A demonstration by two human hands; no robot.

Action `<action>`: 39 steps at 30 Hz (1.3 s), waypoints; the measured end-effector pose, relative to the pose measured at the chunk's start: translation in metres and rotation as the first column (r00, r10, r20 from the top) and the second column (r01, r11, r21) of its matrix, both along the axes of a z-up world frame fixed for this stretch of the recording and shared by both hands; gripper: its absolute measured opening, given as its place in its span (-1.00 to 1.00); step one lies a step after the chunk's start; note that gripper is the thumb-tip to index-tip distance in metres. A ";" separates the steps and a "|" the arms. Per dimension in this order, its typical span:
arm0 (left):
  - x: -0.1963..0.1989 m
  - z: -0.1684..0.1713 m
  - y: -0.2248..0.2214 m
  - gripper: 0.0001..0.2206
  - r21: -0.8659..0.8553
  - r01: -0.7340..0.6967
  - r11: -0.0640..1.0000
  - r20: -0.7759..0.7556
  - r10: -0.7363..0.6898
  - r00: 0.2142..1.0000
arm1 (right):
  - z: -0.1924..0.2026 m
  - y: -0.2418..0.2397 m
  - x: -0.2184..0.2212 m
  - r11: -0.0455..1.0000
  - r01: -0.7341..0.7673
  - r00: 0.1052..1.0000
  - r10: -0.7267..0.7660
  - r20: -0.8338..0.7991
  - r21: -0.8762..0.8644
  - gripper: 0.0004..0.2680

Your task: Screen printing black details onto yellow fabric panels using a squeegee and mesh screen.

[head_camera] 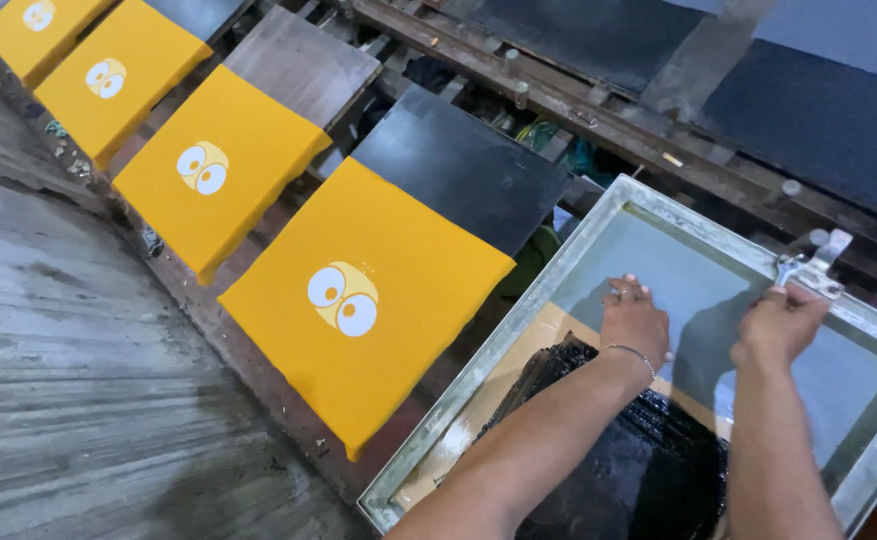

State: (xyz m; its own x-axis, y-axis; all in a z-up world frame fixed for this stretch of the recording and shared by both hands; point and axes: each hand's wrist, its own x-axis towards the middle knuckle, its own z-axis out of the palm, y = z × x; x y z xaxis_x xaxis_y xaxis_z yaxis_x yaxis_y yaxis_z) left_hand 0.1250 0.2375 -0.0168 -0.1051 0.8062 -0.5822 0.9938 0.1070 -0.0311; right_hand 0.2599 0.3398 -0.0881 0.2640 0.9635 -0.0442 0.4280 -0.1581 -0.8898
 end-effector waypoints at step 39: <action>0.006 0.028 -0.006 -0.09 0.044 -0.158 0.986 0.035 0.157 0.987 | 0.072 0.000 0.114 0.961 -0.212 0.890 0.266 0.370 -0.181 -0.89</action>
